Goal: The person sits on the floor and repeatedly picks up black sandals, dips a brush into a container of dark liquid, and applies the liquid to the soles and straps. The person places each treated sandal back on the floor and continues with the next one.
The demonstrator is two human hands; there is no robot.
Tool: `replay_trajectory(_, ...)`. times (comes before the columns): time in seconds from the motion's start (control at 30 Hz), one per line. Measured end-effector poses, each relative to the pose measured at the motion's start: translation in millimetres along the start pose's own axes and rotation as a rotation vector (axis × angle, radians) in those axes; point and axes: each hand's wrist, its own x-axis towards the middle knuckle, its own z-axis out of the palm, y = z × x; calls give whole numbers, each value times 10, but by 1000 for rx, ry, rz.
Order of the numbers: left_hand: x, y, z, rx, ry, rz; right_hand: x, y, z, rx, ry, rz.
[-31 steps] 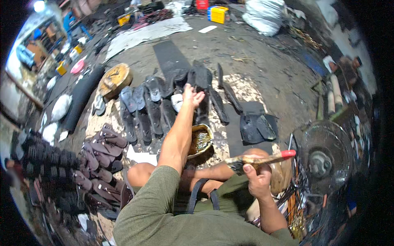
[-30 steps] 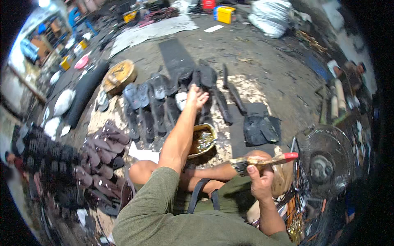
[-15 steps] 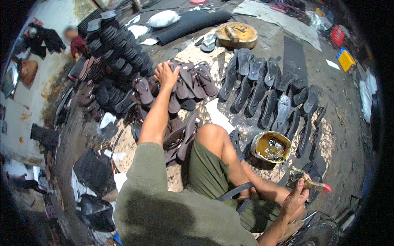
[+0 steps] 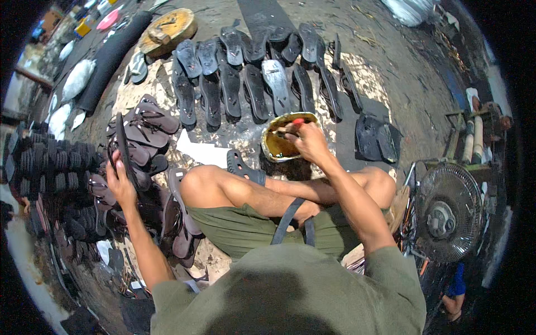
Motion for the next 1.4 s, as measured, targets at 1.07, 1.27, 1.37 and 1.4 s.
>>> replay_trajectory(1.07,-2071,2106,1636,-1326,-803,-582,-446,-748,-1364,859,362,80)
replay_trajectory(1.27,-2046,2096,1670,-1419,-686,-629,-605,-757,-1006,966,483,-157)
replay_trajectory(1.37,-2045,1993,1669,-1453,-672,-651,-421,-909,-1391,993,564,-314)
replay_trajectory(1.4,-1972,1967,1691,-1505,-713,-707,-379,-960,-1354,808,608,-445)
